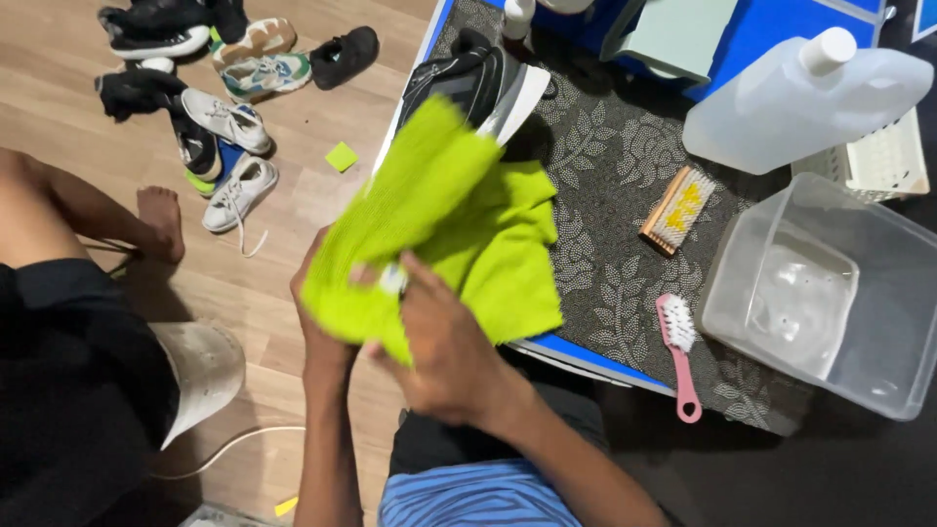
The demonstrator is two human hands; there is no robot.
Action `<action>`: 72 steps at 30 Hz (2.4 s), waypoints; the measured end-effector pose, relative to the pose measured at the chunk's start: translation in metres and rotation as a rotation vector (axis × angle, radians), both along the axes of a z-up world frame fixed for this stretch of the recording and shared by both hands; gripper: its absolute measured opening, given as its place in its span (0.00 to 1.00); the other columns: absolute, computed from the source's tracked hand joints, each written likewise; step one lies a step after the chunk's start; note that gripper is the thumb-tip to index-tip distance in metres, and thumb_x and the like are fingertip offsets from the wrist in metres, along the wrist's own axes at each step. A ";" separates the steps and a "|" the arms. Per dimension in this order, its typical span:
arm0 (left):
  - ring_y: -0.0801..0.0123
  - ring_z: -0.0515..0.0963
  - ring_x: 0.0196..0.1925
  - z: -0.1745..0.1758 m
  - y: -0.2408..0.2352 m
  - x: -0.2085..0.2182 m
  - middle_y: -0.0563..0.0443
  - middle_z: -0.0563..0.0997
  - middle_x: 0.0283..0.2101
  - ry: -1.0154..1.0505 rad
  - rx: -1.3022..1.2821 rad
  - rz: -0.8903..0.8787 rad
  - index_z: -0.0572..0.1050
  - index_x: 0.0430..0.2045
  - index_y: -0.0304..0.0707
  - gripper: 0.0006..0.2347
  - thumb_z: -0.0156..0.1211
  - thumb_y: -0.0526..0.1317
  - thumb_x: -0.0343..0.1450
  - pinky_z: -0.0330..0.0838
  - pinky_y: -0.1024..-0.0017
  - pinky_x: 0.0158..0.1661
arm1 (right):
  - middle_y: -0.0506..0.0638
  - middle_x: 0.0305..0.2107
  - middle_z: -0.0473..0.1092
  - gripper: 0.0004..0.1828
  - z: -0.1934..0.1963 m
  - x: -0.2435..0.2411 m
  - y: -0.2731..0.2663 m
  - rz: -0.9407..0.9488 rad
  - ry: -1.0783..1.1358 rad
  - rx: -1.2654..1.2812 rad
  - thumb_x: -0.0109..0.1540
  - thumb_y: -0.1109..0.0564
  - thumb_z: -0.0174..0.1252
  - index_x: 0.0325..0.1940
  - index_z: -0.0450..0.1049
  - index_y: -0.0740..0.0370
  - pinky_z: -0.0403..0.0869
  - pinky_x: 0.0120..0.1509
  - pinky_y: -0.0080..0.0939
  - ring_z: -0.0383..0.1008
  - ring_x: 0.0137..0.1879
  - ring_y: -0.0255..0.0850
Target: The person cleans a black sneaker by scrubbing the upper and sole with a pink brush dipped in soapy water. They then wipe the shoe with a yellow cloth to remove the soap and dirt.
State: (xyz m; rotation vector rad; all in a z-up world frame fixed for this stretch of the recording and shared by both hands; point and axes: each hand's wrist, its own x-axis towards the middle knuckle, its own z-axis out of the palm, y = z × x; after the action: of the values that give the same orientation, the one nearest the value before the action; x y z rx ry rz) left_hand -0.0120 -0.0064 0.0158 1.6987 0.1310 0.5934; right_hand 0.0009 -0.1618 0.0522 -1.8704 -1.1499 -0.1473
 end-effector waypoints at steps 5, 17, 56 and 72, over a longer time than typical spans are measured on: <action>0.56 0.77 0.61 0.002 0.010 -0.001 0.37 0.77 0.56 -0.019 0.020 -0.076 0.71 0.56 0.29 0.23 0.71 0.28 0.65 0.71 0.62 0.65 | 0.49 0.56 0.71 0.24 -0.034 -0.063 -0.106 0.164 0.749 -0.031 0.71 0.48 0.44 0.70 0.62 0.59 0.62 0.68 0.50 0.70 0.57 0.44; 0.50 0.73 0.63 0.042 -0.010 -0.028 0.36 0.71 0.56 -0.204 0.236 0.101 0.68 0.53 0.31 0.21 0.52 0.52 0.77 0.72 0.56 0.64 | 0.73 0.56 0.67 0.43 -0.149 -0.118 -0.238 0.017 1.330 1.269 0.62 0.46 0.47 0.78 0.48 0.69 0.60 0.54 0.49 0.66 0.51 0.55; 0.50 0.75 0.31 0.098 -0.078 0.091 0.43 0.70 0.41 0.133 0.841 -0.219 0.79 0.39 0.35 0.08 0.59 0.26 0.70 0.64 0.55 0.21 | 0.53 0.44 0.78 0.23 -0.018 0.077 -0.189 -0.788 0.999 0.450 0.66 0.44 0.52 0.51 0.76 0.67 0.78 0.52 0.40 0.78 0.48 0.38; 0.55 0.63 0.66 0.033 -0.096 0.134 0.43 0.66 0.67 -0.097 1.563 -0.114 0.68 0.63 0.56 0.42 0.66 0.22 0.51 0.68 0.61 0.57 | 0.61 0.71 0.52 0.31 -0.054 0.144 -0.177 -1.184 0.197 -0.693 0.74 0.38 0.44 0.52 0.76 0.72 0.72 0.59 0.68 0.50 0.76 0.55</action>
State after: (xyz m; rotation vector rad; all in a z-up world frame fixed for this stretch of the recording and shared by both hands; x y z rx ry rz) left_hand 0.1220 -0.1021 0.0490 3.1169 -0.6761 0.7325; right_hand 0.1452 -0.3391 -0.0017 -2.8905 0.2257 -0.2224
